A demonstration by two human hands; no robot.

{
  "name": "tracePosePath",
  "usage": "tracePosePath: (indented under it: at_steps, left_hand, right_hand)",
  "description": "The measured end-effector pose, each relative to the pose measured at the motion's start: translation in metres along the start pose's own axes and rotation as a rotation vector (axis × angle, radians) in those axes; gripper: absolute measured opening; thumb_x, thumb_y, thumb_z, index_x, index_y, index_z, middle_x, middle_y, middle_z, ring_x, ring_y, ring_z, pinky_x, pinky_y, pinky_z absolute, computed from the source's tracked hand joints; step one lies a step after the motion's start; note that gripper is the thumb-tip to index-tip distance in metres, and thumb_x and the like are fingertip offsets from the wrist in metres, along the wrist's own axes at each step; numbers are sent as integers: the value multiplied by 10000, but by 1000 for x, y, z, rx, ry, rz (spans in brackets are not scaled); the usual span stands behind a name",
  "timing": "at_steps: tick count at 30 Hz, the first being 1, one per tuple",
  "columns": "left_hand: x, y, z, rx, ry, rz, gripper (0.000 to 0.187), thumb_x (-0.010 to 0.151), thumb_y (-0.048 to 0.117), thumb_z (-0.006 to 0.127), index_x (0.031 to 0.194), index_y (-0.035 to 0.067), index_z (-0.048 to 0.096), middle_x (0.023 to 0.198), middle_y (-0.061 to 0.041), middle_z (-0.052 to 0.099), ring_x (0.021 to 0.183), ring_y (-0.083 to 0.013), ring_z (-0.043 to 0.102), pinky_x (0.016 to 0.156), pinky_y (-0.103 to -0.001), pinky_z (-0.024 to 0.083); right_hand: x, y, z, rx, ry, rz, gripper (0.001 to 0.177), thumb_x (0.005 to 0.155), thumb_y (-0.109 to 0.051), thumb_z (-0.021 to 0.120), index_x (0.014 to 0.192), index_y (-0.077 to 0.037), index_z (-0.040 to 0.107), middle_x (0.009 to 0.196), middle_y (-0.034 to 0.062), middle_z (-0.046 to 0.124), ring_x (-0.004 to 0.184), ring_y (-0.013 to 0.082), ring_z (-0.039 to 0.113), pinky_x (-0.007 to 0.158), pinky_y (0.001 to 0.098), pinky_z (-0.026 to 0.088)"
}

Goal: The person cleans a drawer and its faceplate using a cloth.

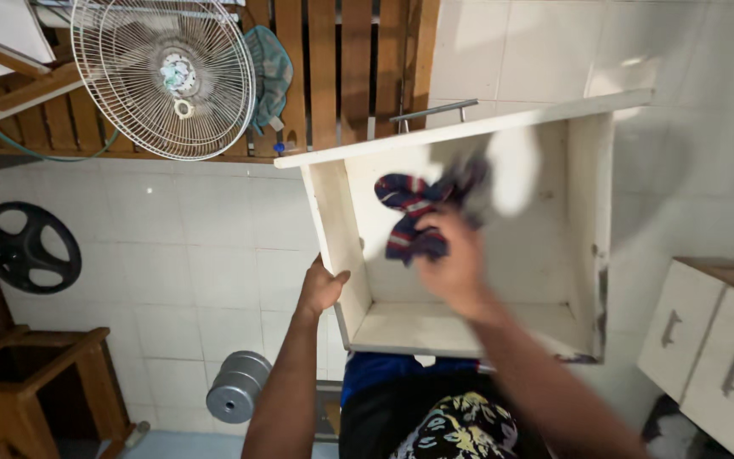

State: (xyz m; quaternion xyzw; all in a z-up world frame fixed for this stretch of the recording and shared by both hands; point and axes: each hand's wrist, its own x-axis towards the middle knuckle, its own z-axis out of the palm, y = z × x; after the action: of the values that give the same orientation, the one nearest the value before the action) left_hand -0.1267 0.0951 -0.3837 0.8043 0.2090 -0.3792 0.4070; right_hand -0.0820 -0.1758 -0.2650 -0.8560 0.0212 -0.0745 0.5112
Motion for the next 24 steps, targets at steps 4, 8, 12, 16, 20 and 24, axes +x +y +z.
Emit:
tracePosePath:
  at_steps: [4, 8, 12, 16, 20, 24]
  left_hand:
    - [0, -13, 6, 2, -14, 92, 648, 787, 92, 747, 1388, -13, 527, 1251, -225, 699, 1165, -337, 677, 987, -396, 514]
    - [4, -4, -3, 10, -120, -31, 562, 827, 130, 711, 1353, -15, 574, 1196, -215, 758, 1103, -318, 752, 962, -381, 571]
    - [3, 5, -8, 66, -139, -41, 602, 828, 124, 746, 1366, -22, 519, 1201, -213, 728, 1133, -313, 710, 986, -382, 534]
    - [4, -2, -11, 86, -117, 88, 656, 802, 107, 769, 1374, -46, 486, 1198, -233, 711, 1137, -333, 690, 980, -406, 519]
    - [16, -1, -13, 76, -180, -113, 576, 845, 156, 743, 1355, -21, 539, 1134, -213, 759, 1067, -303, 758, 925, -399, 574]
    - [15, -1, -12, 25, -166, -11, 567, 830, 81, 751, 1346, -23, 542, 1219, -198, 708, 1133, -297, 693, 955, -380, 534]
  right_hand:
    - [-24, 81, 128, 251, 74, 699, 268, 978, -176, 676, 1185, -14, 624, 1003, 157, 731, 913, 319, 706, 825, 378, 552]
    - [-5, 133, 231, 161, 65, 298, 516, 1008, -152, 627, 1471, 17, 474, 1375, 318, 584, 1259, 461, 569, 1048, 494, 456]
    - [15, 124, 270, 120, -5, 563, 594, 978, -162, 641, 1506, -18, 409, 1298, 312, 583, 1188, 491, 565, 1029, 514, 449]
    - [4, 89, 246, 220, -39, 403, 417, 1027, -142, 617, 1418, -57, 501, 1304, 261, 625, 1199, 450, 612, 1046, 490, 485]
    - [-17, 75, 211, 297, -188, 24, 447, 952, -116, 646, 1378, -46, 529, 1416, 273, 582, 1308, 478, 549, 1115, 481, 463]
    - [-11, 122, 219, 261, -125, 57, 461, 1027, -157, 622, 1445, -12, 493, 1447, 269, 559, 1337, 449, 561, 1140, 468, 459]
